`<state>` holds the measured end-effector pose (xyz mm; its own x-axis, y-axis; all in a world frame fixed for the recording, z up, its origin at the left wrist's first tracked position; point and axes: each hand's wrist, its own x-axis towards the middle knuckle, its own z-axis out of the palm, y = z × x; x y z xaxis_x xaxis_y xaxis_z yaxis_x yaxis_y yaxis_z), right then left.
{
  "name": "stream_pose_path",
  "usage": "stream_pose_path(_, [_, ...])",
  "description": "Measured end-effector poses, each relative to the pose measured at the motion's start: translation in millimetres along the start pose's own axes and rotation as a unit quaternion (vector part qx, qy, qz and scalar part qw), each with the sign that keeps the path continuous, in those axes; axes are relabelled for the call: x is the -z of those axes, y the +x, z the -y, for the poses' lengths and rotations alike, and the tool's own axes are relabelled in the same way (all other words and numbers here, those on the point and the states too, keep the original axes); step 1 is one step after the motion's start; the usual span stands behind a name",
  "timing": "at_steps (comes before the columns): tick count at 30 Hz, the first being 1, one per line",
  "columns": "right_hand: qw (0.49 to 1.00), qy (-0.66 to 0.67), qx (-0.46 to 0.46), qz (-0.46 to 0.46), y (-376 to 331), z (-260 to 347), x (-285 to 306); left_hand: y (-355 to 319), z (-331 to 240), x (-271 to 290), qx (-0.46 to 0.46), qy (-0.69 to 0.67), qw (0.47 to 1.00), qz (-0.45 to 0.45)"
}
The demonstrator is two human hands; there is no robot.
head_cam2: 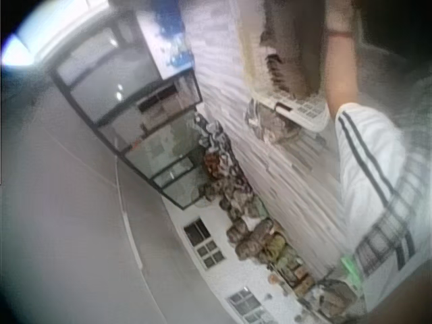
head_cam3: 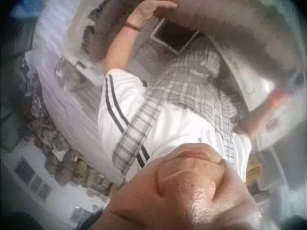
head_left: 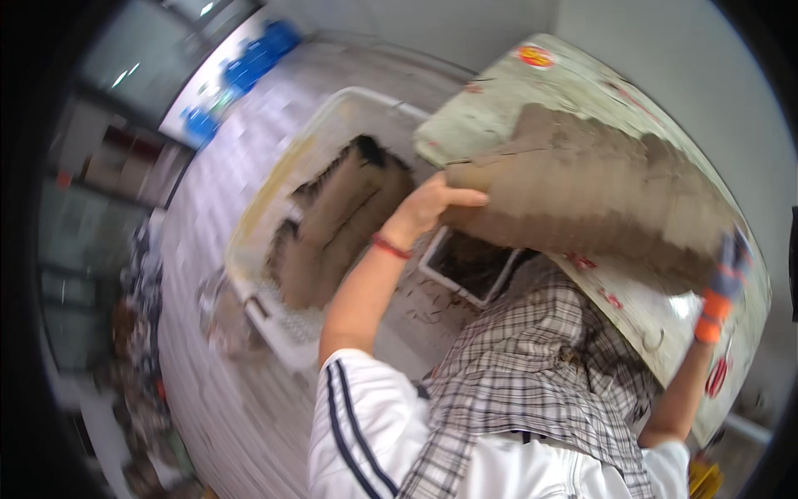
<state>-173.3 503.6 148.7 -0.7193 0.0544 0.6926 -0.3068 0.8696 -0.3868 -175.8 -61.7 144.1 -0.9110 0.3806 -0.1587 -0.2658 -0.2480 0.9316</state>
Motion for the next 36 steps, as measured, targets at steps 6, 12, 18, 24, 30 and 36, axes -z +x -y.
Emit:
stream_pose_path(6, [0.617, 0.407, -0.673, 0.008, -28.9, -172.3, 41.6, -5.3, -1.9, -5.5, -0.023, -0.028, 0.999, -0.026])
stream_pose_path(12, [0.808, 0.455, -0.285, 0.241, -12.2, -218.2, -1.0, 21.5, -2.5, 0.6, 0.000, -0.052, 0.999, 0.007])
stream_pose_path(18, [0.859, 0.362, -0.185, 0.311, 65.4, -142.3, -8.2, 21.4, -1.5, 21.9, 0.000, -0.137, 0.989, 0.049])
stream_pose_path(24, [0.850, 0.372, -0.102, 0.359, 88.8, 29.8, -16.0, -115.2, 22.6, 32.1, -0.096, -0.160, 0.977, -0.106])
stream_pose_path(30, [0.799, 0.430, 0.039, 0.419, 122.8, 231.4, -107.0, -288.0, 42.9, 69.4, -0.178, -0.164, 0.899, -0.366])
stream_pose_path(36, [0.683, 0.538, 0.132, 0.476, 156.4, 460.9, -230.2, -400.5, 19.5, 135.4, -0.376, -0.111, 0.778, -0.491])
